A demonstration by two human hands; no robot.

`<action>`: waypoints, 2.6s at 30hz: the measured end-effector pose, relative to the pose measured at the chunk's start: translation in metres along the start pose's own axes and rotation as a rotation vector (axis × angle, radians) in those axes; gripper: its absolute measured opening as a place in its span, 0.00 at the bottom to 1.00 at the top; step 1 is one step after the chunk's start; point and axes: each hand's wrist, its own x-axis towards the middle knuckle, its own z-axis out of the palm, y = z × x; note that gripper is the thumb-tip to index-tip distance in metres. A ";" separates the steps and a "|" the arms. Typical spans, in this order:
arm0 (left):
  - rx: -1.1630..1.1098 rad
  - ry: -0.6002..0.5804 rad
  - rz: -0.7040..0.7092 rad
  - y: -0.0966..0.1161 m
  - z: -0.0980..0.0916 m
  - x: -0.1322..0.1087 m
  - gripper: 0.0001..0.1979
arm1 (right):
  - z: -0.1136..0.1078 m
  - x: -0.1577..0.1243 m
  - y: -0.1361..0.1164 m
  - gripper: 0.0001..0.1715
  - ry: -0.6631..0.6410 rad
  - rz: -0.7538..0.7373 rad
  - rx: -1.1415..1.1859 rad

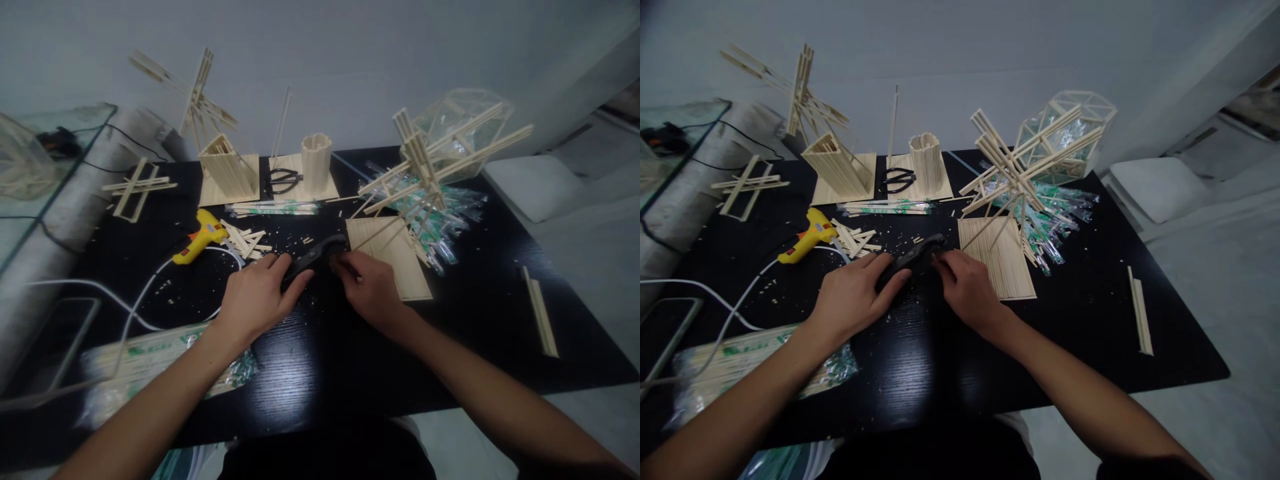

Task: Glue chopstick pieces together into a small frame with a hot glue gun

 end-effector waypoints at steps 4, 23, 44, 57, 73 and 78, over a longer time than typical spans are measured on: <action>-0.017 0.041 0.028 -0.002 0.000 0.000 0.27 | -0.002 0.000 0.000 0.08 0.009 -0.027 0.014; -0.048 0.035 0.067 0.000 0.002 -0.001 0.25 | -0.002 -0.001 0.003 0.11 0.003 -0.107 -0.107; -0.064 0.009 -0.109 -0.007 0.003 0.005 0.25 | -0.004 0.006 -0.007 0.05 -0.190 0.299 0.474; 0.023 0.091 0.166 -0.008 0.021 0.006 0.27 | -0.006 0.008 -0.010 0.13 -0.455 0.591 1.192; -0.574 0.062 0.451 -0.014 0.010 0.002 0.41 | -0.002 0.005 -0.014 0.16 -0.449 0.733 1.188; -0.569 0.124 0.468 -0.015 0.013 0.004 0.35 | 0.000 0.003 -0.015 0.15 -0.463 0.739 1.209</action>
